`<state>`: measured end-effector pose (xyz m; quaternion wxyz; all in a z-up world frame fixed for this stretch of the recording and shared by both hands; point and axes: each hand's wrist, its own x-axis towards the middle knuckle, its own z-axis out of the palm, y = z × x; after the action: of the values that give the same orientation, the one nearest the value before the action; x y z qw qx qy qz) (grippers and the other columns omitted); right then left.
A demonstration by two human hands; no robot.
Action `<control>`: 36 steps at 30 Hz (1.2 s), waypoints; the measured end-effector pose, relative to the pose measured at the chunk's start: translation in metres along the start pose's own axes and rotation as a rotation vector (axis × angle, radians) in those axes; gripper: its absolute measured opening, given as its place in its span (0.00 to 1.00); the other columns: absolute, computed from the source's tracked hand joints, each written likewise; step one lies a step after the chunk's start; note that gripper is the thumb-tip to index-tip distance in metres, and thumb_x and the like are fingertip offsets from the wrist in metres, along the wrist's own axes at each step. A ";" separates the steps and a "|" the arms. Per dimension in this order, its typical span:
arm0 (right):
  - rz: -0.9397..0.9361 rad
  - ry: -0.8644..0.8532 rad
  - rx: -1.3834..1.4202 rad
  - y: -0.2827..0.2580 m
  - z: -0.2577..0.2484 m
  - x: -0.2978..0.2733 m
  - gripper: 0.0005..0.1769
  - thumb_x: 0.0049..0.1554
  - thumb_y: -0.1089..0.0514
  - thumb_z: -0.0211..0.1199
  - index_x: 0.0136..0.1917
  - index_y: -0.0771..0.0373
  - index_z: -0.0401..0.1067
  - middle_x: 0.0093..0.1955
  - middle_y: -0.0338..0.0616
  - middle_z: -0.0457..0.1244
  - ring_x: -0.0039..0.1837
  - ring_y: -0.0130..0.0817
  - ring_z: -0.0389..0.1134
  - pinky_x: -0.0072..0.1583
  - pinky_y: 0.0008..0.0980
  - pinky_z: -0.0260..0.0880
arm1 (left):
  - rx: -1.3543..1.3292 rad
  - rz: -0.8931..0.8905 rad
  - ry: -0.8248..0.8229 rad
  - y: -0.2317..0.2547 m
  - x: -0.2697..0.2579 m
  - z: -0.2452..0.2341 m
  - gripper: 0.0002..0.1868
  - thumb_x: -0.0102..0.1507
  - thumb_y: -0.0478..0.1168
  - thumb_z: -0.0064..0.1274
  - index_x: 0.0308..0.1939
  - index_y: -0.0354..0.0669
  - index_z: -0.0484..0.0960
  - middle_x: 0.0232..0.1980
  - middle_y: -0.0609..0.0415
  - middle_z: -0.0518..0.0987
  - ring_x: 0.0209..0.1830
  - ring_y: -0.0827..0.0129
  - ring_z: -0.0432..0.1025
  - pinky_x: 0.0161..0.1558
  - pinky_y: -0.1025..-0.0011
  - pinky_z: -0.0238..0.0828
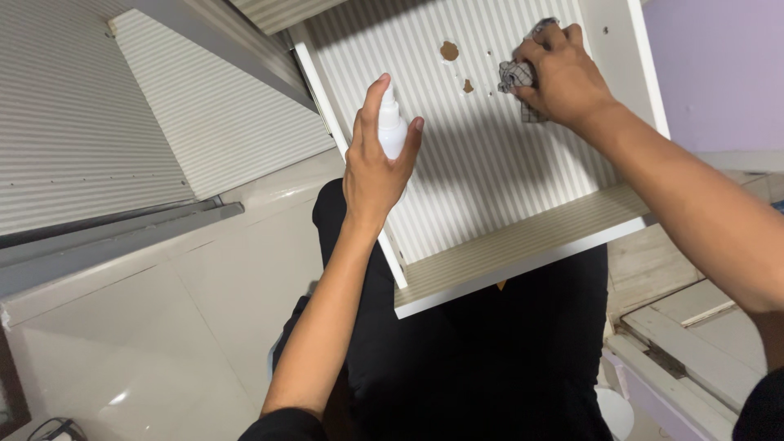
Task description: The person sprays a white cleaning solution onto the bottom of an open white drawer and wipes the surface with a patterned cloth. The person repeatedly sprays and wipes the same area to remove visible stains.
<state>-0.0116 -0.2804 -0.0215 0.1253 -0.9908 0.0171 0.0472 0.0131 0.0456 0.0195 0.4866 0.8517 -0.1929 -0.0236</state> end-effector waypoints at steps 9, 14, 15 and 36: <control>0.018 0.014 -0.015 0.015 -0.004 0.021 0.28 0.50 0.60 0.73 0.63 0.64 0.71 0.68 0.54 0.61 0.69 0.59 0.60 0.67 0.51 0.65 | 0.010 0.086 0.021 0.002 -0.001 -0.004 0.36 0.73 0.50 0.55 0.80 0.60 0.52 0.71 0.32 0.72 0.65 0.39 0.74 0.56 0.49 0.80; -0.046 -0.078 0.016 -0.017 -0.004 -0.018 0.26 0.45 0.60 0.75 0.56 0.63 0.72 0.62 0.51 0.64 0.64 0.57 0.61 0.65 0.47 0.67 | -0.012 -0.023 -0.026 0.006 0.004 -0.004 0.35 0.72 0.52 0.54 0.78 0.61 0.53 0.68 0.35 0.74 0.61 0.45 0.78 0.51 0.52 0.83; -0.025 -0.061 0.016 -0.018 -0.005 -0.019 0.26 0.46 0.60 0.75 0.57 0.64 0.72 0.62 0.51 0.64 0.64 0.56 0.62 0.66 0.47 0.66 | -0.019 -0.036 -0.025 0.006 0.002 -0.005 0.35 0.72 0.52 0.53 0.78 0.62 0.53 0.68 0.36 0.74 0.60 0.47 0.79 0.51 0.53 0.84; 0.078 0.049 -0.100 -0.013 0.006 0.000 0.29 0.48 0.60 0.74 0.63 0.67 0.71 0.64 0.56 0.63 0.65 0.58 0.63 0.65 0.47 0.68 | 0.098 0.032 -0.026 0.009 -0.004 -0.003 0.37 0.71 0.52 0.54 0.79 0.64 0.51 0.48 0.47 0.79 0.34 0.59 0.81 0.29 0.62 0.81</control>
<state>-0.0110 -0.2664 -0.0237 0.0734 -0.9953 0.0563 0.0284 0.0078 0.0453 0.0279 0.4421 0.8710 -0.2137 -0.0174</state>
